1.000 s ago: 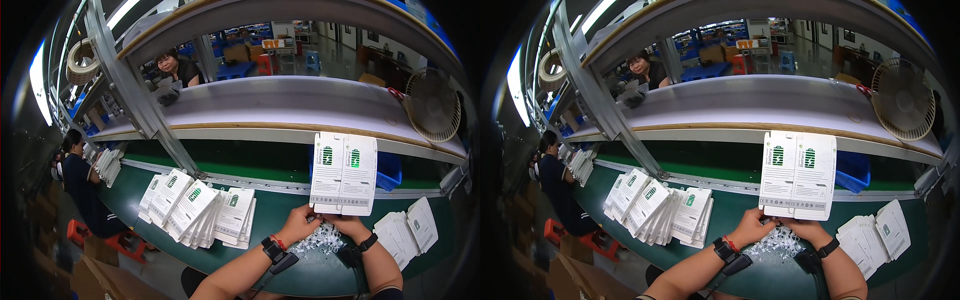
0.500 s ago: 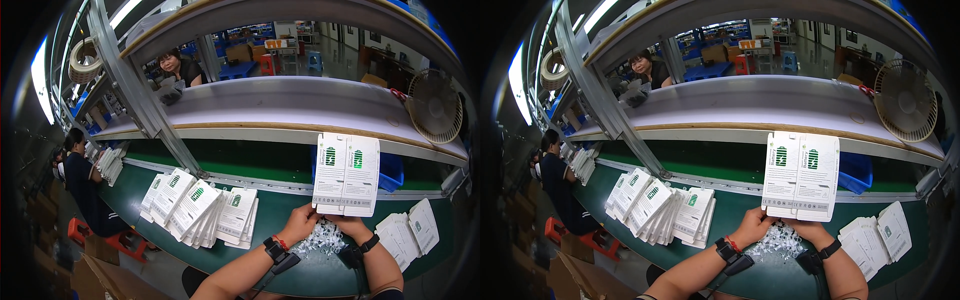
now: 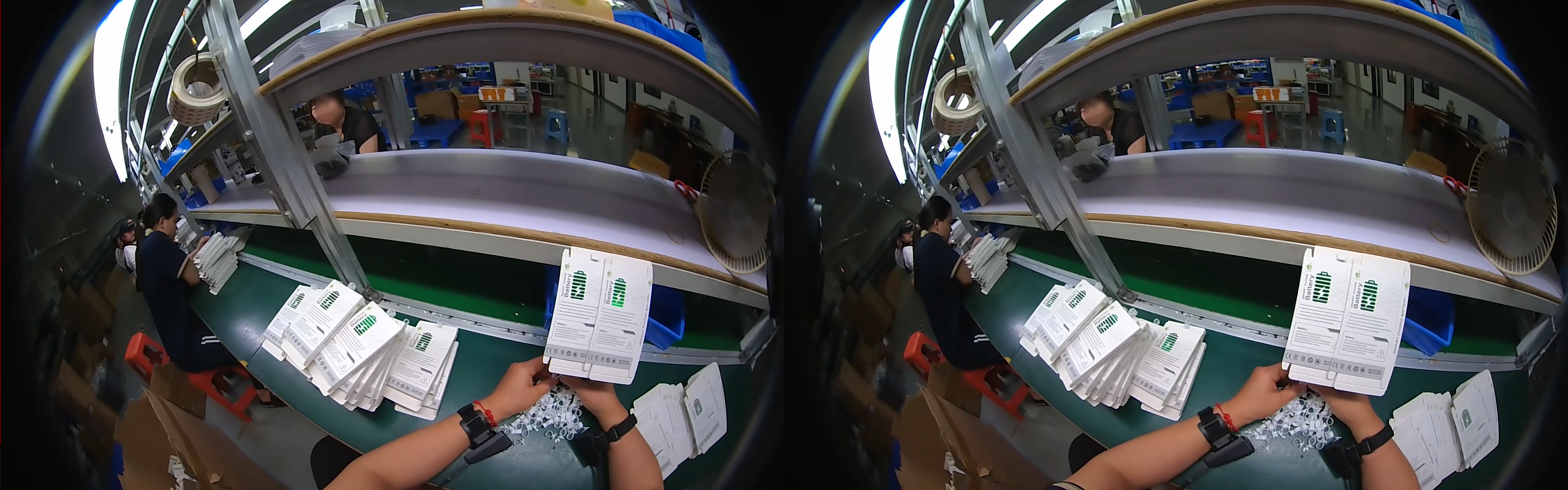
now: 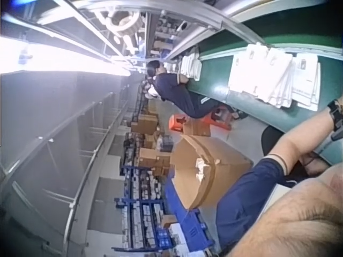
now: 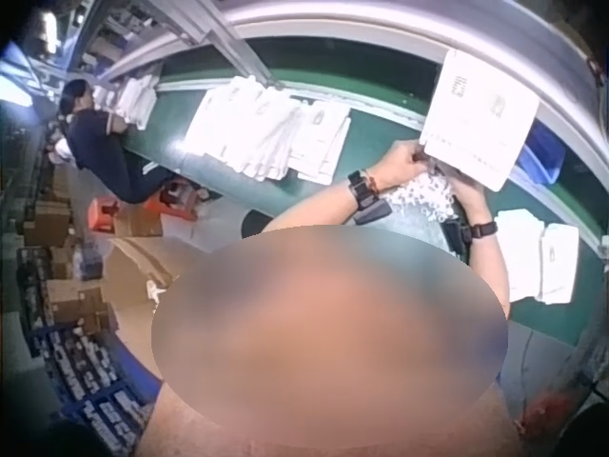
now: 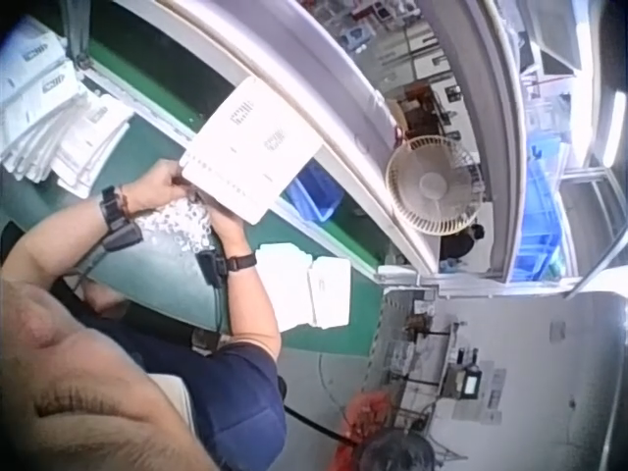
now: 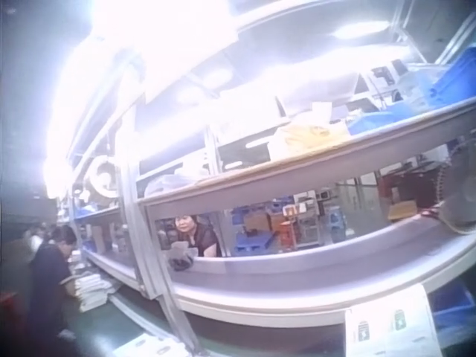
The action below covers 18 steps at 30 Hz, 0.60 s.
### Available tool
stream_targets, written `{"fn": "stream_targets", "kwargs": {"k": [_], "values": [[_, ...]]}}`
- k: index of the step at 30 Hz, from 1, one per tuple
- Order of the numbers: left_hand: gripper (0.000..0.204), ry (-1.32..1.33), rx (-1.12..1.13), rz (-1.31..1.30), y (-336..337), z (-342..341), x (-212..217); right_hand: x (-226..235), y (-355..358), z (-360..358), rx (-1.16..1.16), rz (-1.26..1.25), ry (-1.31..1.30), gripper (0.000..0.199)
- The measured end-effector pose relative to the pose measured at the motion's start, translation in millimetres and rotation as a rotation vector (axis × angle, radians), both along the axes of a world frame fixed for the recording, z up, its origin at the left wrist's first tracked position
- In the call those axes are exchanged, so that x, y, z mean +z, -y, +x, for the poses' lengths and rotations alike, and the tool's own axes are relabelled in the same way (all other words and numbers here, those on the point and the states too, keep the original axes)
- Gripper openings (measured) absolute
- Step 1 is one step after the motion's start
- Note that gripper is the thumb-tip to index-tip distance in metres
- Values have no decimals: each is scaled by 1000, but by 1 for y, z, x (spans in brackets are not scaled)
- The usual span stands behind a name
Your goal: The person is stacking and organizing white paper or cardboard products on a factory assembly line.
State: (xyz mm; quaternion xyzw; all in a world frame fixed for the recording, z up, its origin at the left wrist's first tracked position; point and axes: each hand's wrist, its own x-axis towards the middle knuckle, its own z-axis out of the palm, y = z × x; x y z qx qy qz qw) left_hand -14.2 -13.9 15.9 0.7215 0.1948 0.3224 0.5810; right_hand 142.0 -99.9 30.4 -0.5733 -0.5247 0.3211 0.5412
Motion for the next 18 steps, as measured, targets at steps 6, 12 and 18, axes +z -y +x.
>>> {"fn": "stream_targets", "kwargs": {"k": [6, 12, 18], "values": [[21, -16, -20, -21, -4, 4, -8, -9, -2, 2, -16, 27, -53, 39], [21, -1, -10, 16, -2, 3, -1, -15, -2, 5, -51, 80, 10, 39], [20, 28, -40, -42, -1, 3, -2, -7, 0, -1, -10, 54, -70, 38]]}}
